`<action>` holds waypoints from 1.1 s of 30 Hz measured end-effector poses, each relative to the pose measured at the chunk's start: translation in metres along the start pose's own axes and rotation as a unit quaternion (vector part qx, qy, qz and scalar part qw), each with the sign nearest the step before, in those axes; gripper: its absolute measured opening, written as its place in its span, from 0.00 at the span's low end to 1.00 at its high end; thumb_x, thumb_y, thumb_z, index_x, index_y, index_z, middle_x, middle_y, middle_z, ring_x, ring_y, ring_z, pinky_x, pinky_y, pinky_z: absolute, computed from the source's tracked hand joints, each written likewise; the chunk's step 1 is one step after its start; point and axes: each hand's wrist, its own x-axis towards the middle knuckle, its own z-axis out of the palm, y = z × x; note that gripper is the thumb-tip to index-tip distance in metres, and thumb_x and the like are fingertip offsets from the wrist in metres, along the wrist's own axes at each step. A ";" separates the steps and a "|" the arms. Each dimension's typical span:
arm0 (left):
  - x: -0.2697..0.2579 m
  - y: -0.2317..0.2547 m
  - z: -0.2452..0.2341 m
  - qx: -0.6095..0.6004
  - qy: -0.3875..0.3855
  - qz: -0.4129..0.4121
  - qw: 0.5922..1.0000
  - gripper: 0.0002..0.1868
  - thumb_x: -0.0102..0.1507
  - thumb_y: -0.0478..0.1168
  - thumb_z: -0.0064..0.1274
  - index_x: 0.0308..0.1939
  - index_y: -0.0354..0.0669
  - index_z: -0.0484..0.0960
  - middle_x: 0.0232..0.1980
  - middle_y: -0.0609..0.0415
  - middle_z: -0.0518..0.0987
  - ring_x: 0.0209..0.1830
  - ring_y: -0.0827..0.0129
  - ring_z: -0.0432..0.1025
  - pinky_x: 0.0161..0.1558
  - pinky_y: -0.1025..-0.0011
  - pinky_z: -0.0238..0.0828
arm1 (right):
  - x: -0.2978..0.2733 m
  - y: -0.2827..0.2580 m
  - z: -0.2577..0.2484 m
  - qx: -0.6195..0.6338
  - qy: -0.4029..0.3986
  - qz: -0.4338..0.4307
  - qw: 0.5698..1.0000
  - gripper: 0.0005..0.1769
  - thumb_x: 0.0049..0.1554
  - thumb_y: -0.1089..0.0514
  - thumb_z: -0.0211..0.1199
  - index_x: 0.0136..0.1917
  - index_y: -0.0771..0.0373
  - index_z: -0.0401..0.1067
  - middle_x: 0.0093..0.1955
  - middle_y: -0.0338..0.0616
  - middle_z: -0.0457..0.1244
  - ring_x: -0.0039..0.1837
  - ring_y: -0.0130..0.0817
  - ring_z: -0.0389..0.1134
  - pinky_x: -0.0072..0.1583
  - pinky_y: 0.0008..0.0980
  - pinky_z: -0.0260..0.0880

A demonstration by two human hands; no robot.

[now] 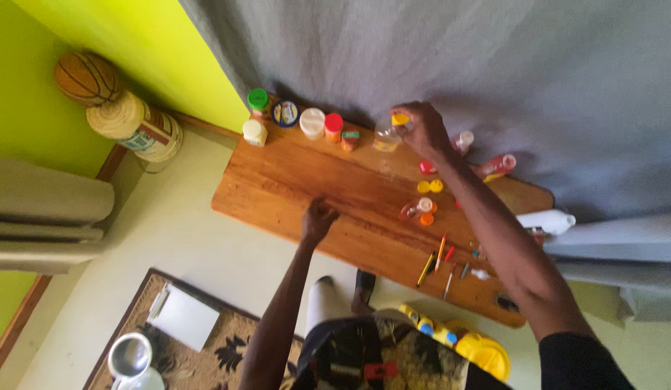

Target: The person picks up various plastic bottles and containers from a wooden table, screws on their caps, and places them in a row. The person handles a white bottle, a clear bottle with yellow liquid, a red bottle, and a small orange bottle, securing each lid before arranging them.

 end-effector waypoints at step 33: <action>0.160 0.072 0.138 0.323 -0.243 0.587 0.702 0.55 0.62 0.70 0.49 0.79 0.34 0.53 0.82 0.40 0.54 0.82 0.50 0.49 0.79 0.53 0.39 | -0.004 0.030 0.015 -0.044 0.059 0.046 0.996 0.20 0.55 0.65 0.73 0.61 0.60 0.76 0.59 0.44 0.69 0.63 0.42 0.69 0.64 0.37 0.71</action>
